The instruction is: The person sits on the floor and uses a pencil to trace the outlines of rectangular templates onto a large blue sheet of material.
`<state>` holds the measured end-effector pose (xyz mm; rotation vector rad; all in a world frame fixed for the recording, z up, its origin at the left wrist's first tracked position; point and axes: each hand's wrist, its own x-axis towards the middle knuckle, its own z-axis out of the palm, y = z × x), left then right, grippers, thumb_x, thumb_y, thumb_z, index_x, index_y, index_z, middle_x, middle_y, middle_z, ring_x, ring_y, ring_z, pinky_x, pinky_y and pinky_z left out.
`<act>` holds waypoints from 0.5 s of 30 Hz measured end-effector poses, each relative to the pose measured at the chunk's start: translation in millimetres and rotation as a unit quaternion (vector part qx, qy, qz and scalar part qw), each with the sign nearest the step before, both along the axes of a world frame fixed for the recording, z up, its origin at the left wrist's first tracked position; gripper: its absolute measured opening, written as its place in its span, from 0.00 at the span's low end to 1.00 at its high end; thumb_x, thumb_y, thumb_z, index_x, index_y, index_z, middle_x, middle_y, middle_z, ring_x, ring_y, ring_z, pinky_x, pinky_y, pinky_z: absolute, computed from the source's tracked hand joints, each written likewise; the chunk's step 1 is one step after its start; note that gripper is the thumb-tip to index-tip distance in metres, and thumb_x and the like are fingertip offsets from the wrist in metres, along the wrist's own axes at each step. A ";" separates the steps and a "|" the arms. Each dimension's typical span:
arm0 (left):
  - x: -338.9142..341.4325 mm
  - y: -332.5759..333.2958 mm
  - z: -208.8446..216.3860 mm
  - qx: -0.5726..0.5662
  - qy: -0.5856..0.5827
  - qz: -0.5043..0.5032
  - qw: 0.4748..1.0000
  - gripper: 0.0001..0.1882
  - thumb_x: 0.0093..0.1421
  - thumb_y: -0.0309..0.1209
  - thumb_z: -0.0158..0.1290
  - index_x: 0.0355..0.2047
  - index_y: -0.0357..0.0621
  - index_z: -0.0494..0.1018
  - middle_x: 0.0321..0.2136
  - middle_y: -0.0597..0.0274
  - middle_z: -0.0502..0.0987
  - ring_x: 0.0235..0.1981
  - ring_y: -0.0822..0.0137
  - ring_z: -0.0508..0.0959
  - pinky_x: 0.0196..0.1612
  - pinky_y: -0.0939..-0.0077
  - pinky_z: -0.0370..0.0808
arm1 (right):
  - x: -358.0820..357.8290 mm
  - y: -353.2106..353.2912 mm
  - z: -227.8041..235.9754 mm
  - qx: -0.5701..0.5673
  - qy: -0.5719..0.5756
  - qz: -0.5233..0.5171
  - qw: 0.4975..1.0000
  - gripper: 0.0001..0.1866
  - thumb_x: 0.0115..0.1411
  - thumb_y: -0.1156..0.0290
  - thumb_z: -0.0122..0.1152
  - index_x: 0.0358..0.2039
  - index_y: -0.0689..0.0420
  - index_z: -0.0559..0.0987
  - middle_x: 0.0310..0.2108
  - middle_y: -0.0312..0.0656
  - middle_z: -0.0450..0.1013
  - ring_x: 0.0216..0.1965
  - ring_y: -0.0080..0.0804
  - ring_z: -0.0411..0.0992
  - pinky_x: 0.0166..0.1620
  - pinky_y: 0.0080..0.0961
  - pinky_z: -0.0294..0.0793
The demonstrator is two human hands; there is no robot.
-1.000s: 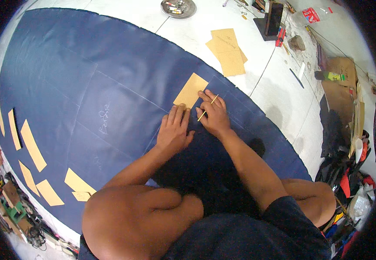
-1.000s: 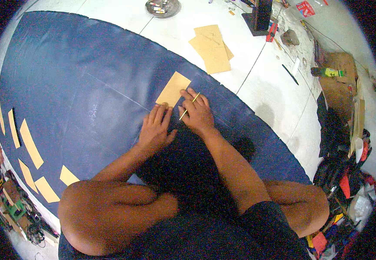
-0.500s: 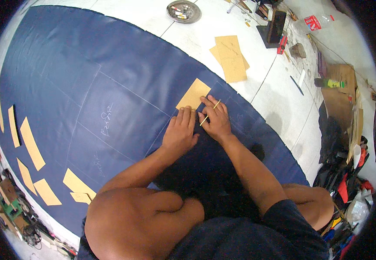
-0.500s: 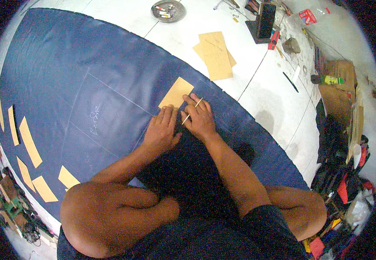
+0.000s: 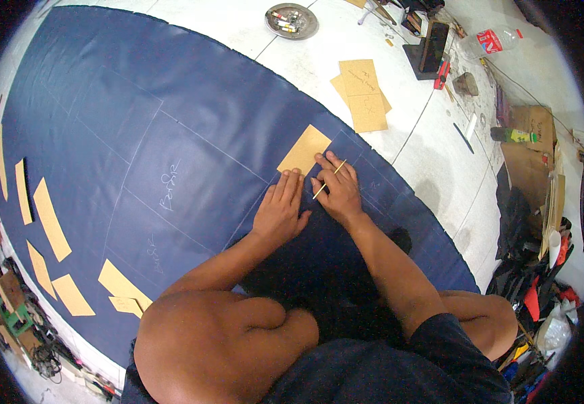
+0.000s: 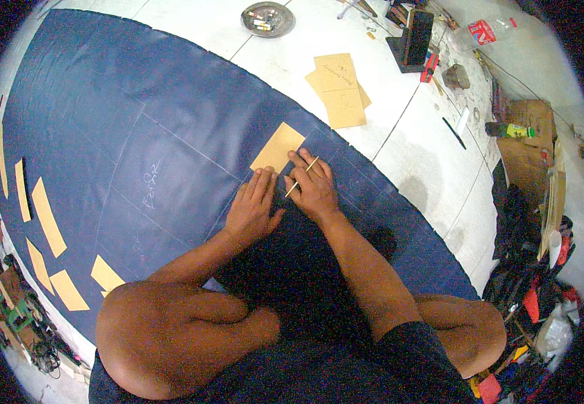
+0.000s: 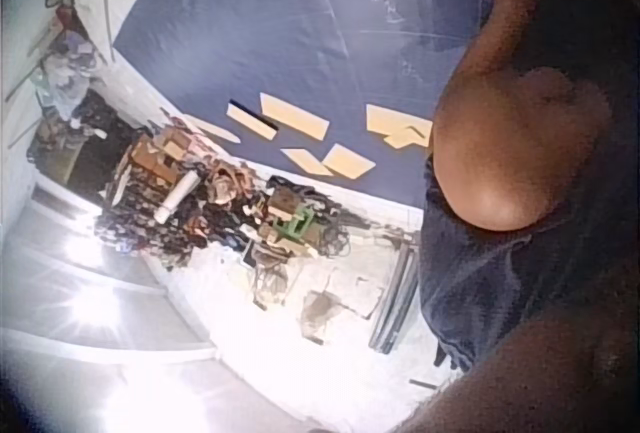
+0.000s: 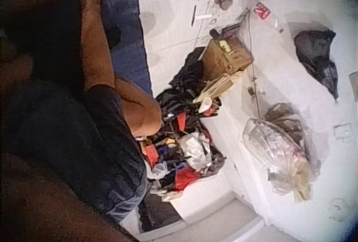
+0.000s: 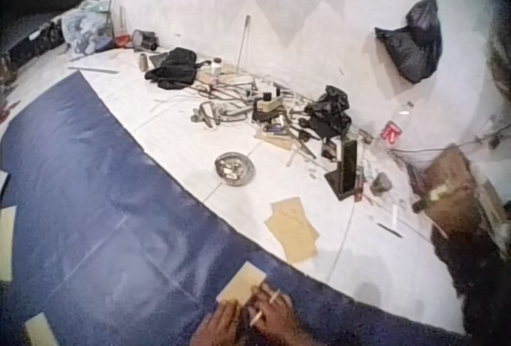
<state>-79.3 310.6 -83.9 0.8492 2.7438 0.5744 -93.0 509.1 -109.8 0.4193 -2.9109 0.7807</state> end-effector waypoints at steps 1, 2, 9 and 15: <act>0.2 -0.7 0.6 -0.001 -0.003 -0.001 1.000 0.44 0.59 0.48 0.59 0.66 0.28 0.61 0.68 0.42 0.60 0.71 0.48 0.60 0.66 0.59 0.64 | 0.0 -0.8 0.4 -0.004 0.005 0.000 1.000 0.08 0.61 0.67 0.66 0.32 0.53 0.75 0.61 0.42 0.74 0.66 0.46 0.67 0.64 0.49 0.61; 0.1 -1.0 1.4 -0.002 -0.006 -0.003 1.000 0.44 0.59 0.48 0.59 0.66 0.28 0.61 0.68 0.42 0.60 0.71 0.48 0.59 0.67 0.59 0.63 | 0.1 -0.9 1.2 -0.004 0.002 -0.001 1.000 0.08 0.61 0.67 0.66 0.32 0.53 0.75 0.61 0.41 0.74 0.66 0.45 0.67 0.64 0.48 0.61; 1.1 0.4 -4.4 0.007 -0.034 0.006 0.999 0.45 0.59 0.48 0.60 0.68 0.30 0.58 0.70 0.43 0.57 0.71 0.47 0.58 0.68 0.56 0.62 | 0.9 1.8 -0.8 0.008 0.004 -0.001 1.000 0.07 0.61 0.67 0.66 0.32 0.52 0.76 0.61 0.41 0.74 0.66 0.45 0.66 0.65 0.48 0.61; -0.6 0.5 -0.1 0.005 -0.030 0.010 0.999 0.46 0.57 0.47 0.62 0.67 0.30 0.60 0.70 0.43 0.57 0.71 0.49 0.60 0.67 0.58 0.63 | 0.7 1.6 -1.6 0.010 -0.018 0.003 1.000 0.08 0.62 0.64 0.63 0.33 0.53 0.77 0.63 0.42 0.72 0.66 0.46 0.66 0.66 0.49 0.61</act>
